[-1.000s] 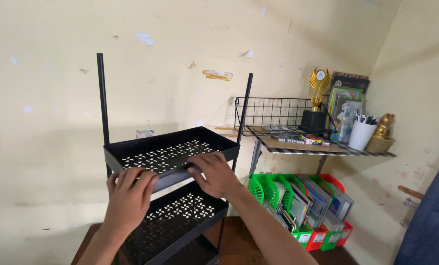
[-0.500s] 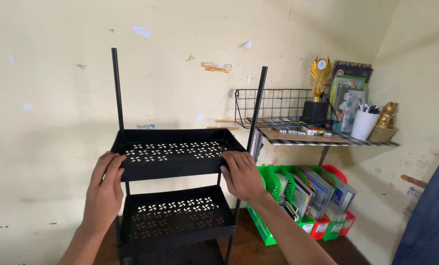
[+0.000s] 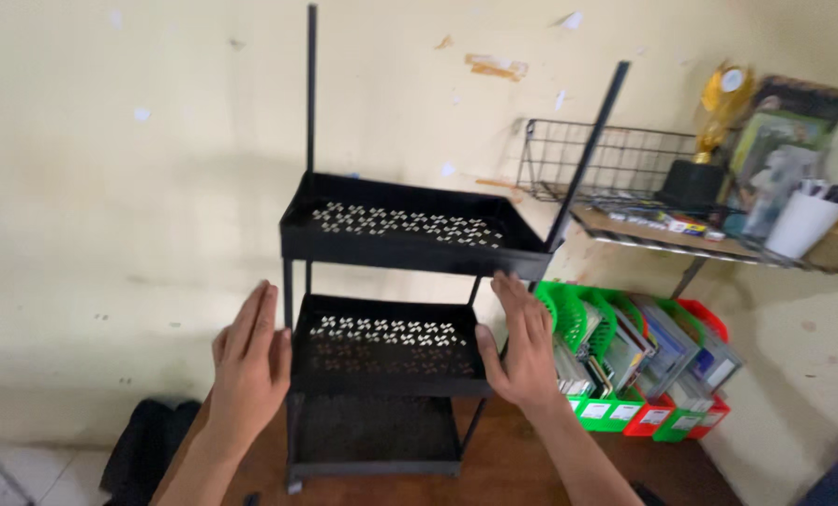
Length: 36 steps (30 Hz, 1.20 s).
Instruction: The person assembles a three-tier black metal shelf by inserting vertical poles into the perforated trays and securing them with a wrench. The person attaches each tray sequentially and tightens the connections.
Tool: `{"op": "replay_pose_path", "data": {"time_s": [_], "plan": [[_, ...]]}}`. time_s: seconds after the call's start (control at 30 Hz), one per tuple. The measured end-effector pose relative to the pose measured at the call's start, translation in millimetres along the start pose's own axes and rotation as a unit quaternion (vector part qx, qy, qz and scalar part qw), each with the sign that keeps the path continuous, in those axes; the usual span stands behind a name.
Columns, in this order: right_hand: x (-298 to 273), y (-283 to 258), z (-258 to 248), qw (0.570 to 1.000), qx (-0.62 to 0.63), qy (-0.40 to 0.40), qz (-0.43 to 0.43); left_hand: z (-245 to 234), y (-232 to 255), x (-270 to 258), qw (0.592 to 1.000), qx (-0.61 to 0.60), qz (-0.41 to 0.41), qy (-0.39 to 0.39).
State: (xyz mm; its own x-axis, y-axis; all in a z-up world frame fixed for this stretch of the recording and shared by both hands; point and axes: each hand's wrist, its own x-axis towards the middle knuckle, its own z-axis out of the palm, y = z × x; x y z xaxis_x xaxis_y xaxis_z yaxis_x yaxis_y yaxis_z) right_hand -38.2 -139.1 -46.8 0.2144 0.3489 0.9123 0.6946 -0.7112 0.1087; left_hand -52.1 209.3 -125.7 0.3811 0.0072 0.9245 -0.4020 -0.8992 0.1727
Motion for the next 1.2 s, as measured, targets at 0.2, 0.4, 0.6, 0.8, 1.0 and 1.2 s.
{"op": "replay_pose_path", "data": {"time_s": [0.2, 0.4, 0.6, 0.8, 1.0, 1.2], "plan": [[-148.7, -96.5, 69.2, 0.934, 0.208, -0.217, 0.192, -18.0, 11.1, -179.2, 0.983, -0.023, -0.106, -0.150], [-253.2, -206.5, 111.7, 0.824, 0.268, -0.422, 0.268, -41.6, 16.3, -319.0, 0.941, -0.040, -0.245, -0.232], [-275.7, -280.6, 127.6, 0.739, 0.333, -0.497, 0.311, -90.2, 22.8, -388.4, 0.901, -0.016, -0.332, -0.279], [-275.2, -330.5, 143.4, 0.697, 0.285, -0.573, 0.324, -107.9, 13.6, -410.8, 0.842, -0.051, -0.452, -0.292], [-277.9, -362.0, 168.0, 0.652, 0.175, -0.640, 0.366, -105.2, 3.3, -409.0, 0.796, -0.094, -0.520, -0.296], [-294.5, -372.5, 181.4, 0.659, 0.119, -0.633, 0.389, -96.9, -9.4, -408.6, 0.774, -0.102, -0.539, -0.316]]}}
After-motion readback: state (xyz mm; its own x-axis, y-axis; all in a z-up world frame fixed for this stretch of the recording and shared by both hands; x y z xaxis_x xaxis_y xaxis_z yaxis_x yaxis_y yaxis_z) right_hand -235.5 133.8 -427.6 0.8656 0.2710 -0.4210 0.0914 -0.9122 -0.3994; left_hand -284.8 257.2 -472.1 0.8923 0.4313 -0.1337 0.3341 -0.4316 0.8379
